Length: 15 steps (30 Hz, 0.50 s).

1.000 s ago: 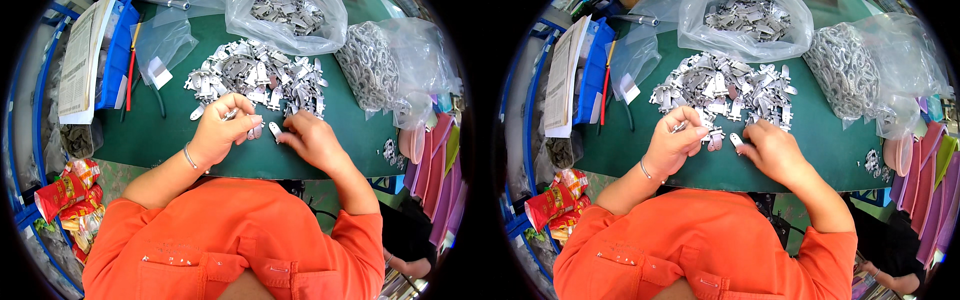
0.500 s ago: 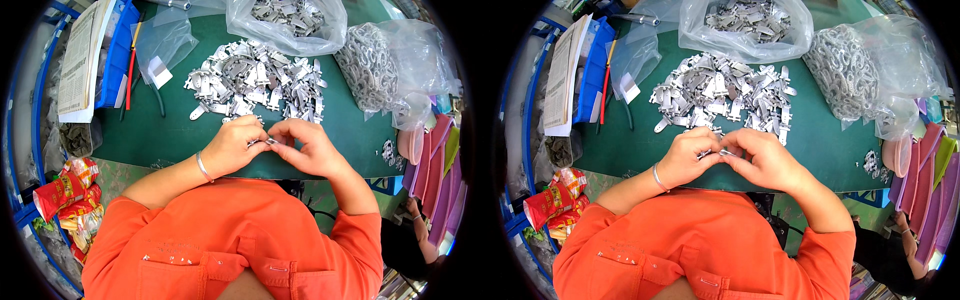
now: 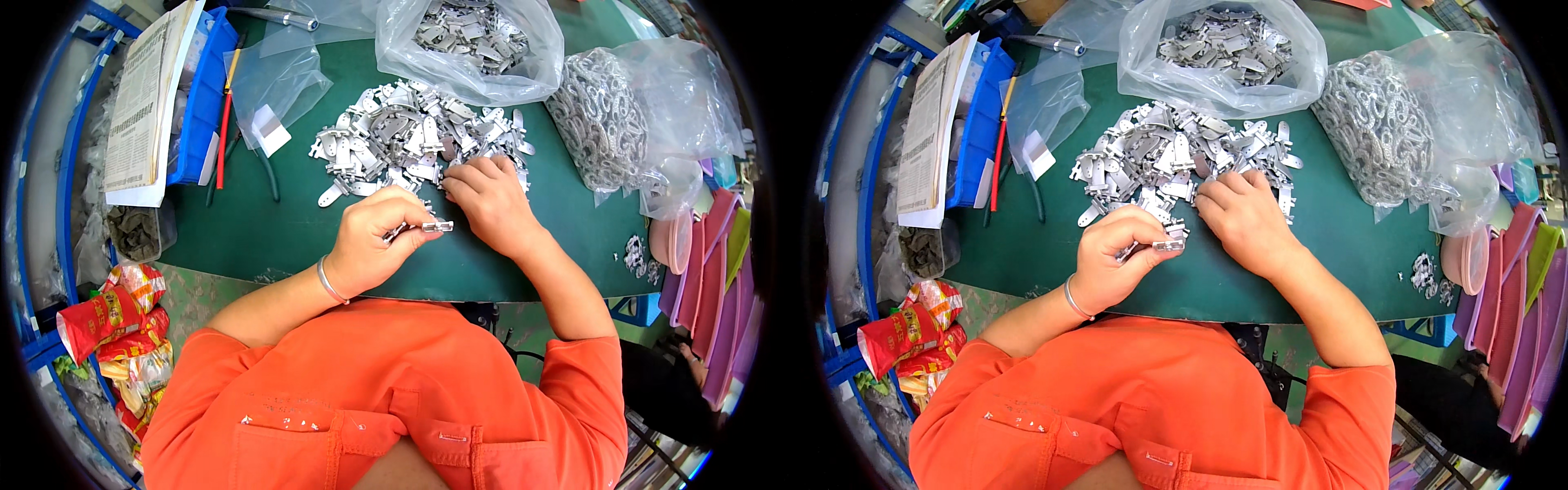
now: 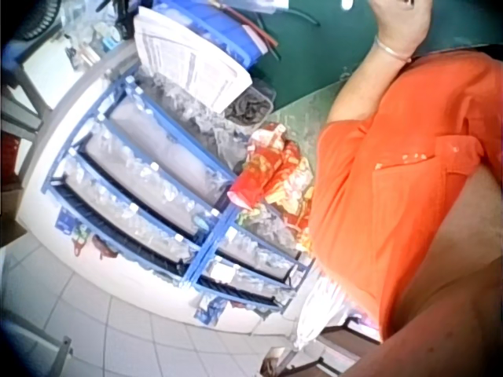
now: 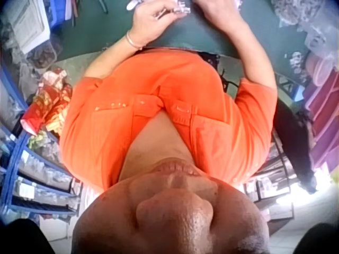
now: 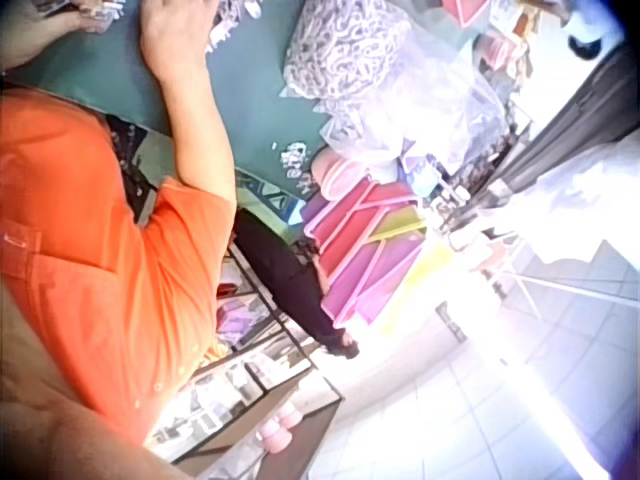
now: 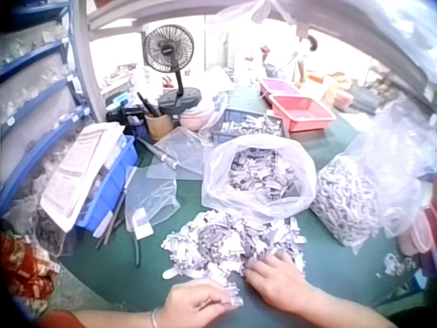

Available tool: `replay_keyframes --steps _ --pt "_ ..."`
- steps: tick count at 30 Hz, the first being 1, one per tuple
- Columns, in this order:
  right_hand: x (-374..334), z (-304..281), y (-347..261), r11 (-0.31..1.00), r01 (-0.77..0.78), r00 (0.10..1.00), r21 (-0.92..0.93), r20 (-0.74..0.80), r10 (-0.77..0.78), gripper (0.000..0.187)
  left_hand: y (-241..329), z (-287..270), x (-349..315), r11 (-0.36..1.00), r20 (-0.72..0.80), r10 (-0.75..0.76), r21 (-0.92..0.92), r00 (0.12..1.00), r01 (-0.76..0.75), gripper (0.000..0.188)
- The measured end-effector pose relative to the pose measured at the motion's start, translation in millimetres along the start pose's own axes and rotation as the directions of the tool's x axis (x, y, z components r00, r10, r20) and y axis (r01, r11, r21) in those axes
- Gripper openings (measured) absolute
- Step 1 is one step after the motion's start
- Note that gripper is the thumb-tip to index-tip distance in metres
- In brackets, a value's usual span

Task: The person sits at a green workbench and assembles small metal components by hand. They pick up two separate metal pieces, interlock them, and place the finished unit into a clear plastic bag. The process is repeated continuously with a large pile of parts on the table.

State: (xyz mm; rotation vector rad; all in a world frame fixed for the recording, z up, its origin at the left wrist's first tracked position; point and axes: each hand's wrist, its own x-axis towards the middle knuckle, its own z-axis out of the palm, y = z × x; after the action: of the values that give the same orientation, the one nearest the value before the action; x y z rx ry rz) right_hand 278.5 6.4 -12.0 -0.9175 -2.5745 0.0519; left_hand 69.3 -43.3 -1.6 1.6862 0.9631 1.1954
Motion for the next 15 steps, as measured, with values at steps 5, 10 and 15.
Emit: replay_keyframes --steps 5,10,15 --pt "-3 -2 -2 0.996 -0.062 0.994 0.071 -0.083 0.068 0.013 1 -1 1 0.999 -0.008 0.025 -0.022 1.0 -0.026 0.014" --pt "-2 -10 -11 0.67 -0.386 0.874 0.634 0.018 0.485 0.01 0 -6 2 0.48 0.167 -0.338 -0.816 0.926 0.322 0.022" --pt "2 -23 -25 0.084 -0.468 0.712 0.88 0.319 0.625 0.009 1 -12 4 0.402 0.333 -0.526 -0.713 0.782 0.574 0.018"
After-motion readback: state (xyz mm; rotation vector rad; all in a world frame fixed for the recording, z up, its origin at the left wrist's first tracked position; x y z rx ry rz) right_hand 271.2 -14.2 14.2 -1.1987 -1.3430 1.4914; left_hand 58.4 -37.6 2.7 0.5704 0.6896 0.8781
